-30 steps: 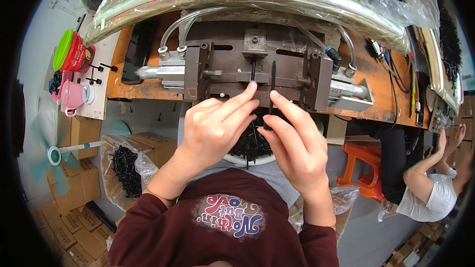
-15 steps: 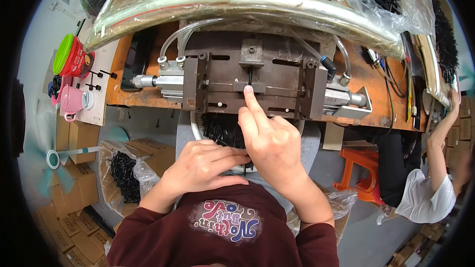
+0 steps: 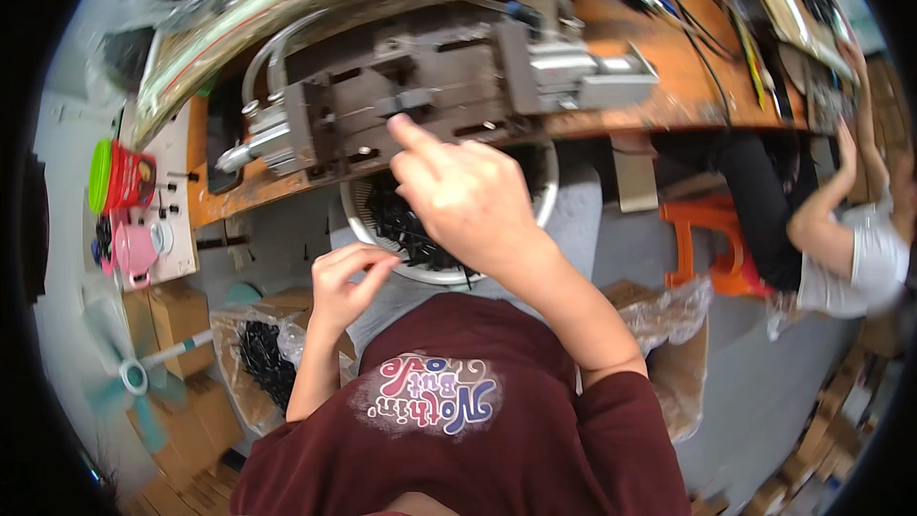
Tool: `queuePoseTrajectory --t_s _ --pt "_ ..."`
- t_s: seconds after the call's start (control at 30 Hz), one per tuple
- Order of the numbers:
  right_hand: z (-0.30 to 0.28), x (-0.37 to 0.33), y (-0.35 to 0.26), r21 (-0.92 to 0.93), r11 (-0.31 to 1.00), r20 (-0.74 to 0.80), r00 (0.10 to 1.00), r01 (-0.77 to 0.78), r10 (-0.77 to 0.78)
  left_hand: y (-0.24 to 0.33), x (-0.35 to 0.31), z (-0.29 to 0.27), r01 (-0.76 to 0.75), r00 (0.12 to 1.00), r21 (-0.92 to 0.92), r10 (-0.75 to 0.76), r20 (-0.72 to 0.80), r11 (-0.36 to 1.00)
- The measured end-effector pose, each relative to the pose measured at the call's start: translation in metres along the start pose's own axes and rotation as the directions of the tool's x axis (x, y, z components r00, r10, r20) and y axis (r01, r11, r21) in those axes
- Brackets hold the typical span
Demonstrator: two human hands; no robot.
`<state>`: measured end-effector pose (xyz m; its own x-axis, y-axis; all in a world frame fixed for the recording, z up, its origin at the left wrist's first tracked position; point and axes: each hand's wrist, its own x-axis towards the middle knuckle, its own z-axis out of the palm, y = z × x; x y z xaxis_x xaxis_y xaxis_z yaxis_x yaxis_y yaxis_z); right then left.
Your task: Manually assembling small plastic cable components using an industrial press jig at a workbench.
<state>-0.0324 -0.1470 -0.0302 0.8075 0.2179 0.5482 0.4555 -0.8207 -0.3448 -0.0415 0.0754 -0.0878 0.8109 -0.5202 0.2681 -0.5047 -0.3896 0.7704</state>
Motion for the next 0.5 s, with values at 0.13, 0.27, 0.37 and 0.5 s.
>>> queuePoseTrajectory --t_s 0.13,0.27,0.37,0.5 --pt "0.028 -0.06 -0.014 0.296 0.955 0.025 0.999 0.016 -0.025 -0.051 -0.048 0.013 0.41 0.9 -0.189 -0.429 -0.075 0.892" --pt "0.078 -0.105 -0.005 0.6 0.767 0.304 0.951 -0.228 0.045 -0.089 -0.08 0.019 0.554 0.826 -0.176 -0.564 -0.009 0.814" --pt "0.1 -0.114 0.006 0.201 0.968 0.253 0.963 -0.15 0.097 -0.108 -0.098 0.024 0.564 0.824 -0.036 -0.565 -0.033 0.825" --pt "0.111 -0.119 0.007 0.079 0.981 0.123 0.978 -0.178 0.167 -0.117 -0.095 0.026 0.572 0.815 -0.025 -0.571 -0.099 0.82"
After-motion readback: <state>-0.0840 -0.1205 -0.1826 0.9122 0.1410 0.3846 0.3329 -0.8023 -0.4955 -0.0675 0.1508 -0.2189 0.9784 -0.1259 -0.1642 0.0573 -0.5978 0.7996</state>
